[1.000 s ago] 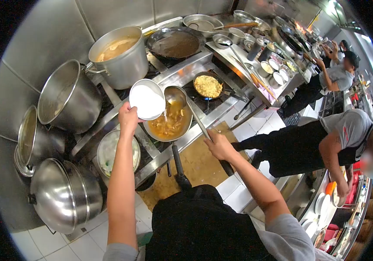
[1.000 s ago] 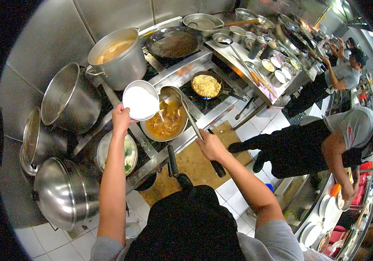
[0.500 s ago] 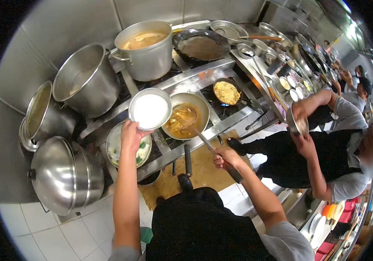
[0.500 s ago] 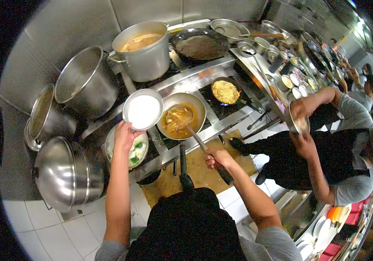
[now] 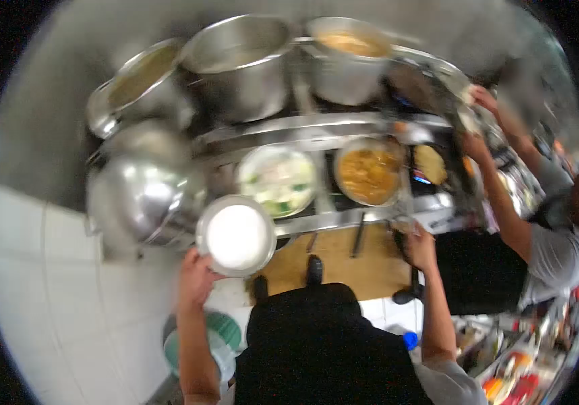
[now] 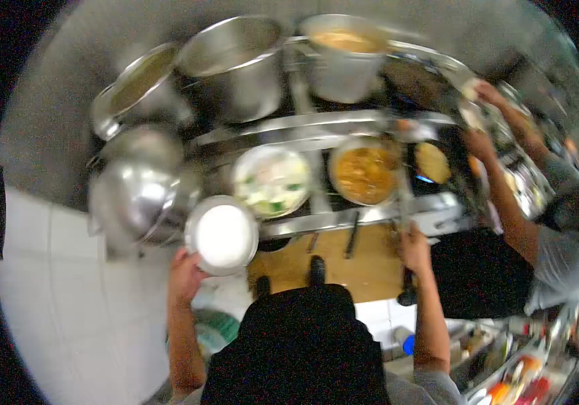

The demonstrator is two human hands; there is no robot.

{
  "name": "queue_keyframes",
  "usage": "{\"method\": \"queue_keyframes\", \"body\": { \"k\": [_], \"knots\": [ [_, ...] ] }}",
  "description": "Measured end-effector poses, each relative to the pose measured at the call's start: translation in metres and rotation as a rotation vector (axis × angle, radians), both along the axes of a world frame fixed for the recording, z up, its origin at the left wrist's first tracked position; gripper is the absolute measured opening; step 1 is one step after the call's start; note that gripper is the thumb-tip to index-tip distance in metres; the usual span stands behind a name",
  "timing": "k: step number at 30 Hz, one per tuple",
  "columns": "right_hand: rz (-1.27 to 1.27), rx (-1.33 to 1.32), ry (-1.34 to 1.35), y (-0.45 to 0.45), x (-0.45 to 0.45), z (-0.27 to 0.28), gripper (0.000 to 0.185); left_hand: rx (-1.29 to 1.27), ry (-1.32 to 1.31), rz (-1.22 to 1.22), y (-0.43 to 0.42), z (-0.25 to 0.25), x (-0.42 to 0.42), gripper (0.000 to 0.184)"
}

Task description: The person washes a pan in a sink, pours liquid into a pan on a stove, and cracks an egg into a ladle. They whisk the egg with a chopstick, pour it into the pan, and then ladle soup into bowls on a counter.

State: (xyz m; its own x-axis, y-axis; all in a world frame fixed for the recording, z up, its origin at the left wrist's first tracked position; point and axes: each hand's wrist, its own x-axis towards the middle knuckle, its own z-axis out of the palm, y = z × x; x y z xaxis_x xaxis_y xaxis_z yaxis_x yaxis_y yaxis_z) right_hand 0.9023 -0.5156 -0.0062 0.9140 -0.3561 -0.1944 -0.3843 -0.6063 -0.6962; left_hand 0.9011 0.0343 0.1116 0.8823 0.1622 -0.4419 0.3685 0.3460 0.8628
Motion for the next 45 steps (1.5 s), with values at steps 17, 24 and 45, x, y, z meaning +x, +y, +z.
{"method": "queue_keyframes", "body": {
  "k": [17,24,45],
  "knots": [
    [-0.375,1.213,0.087,0.114,0.021,0.009,0.033,0.007,0.138,0.531,0.400,-0.159,-0.121,0.042],
    [-0.433,0.950,0.038,0.128,0.015,0.048,0.023,-0.104,0.037,0.524,0.526,-0.248,-0.073,0.032],
    [-0.206,-0.218,-0.178,0.127,-0.002,-0.022,0.045,0.308,0.433,0.322,0.403,-0.241,-0.108,0.049]
  ]
}}
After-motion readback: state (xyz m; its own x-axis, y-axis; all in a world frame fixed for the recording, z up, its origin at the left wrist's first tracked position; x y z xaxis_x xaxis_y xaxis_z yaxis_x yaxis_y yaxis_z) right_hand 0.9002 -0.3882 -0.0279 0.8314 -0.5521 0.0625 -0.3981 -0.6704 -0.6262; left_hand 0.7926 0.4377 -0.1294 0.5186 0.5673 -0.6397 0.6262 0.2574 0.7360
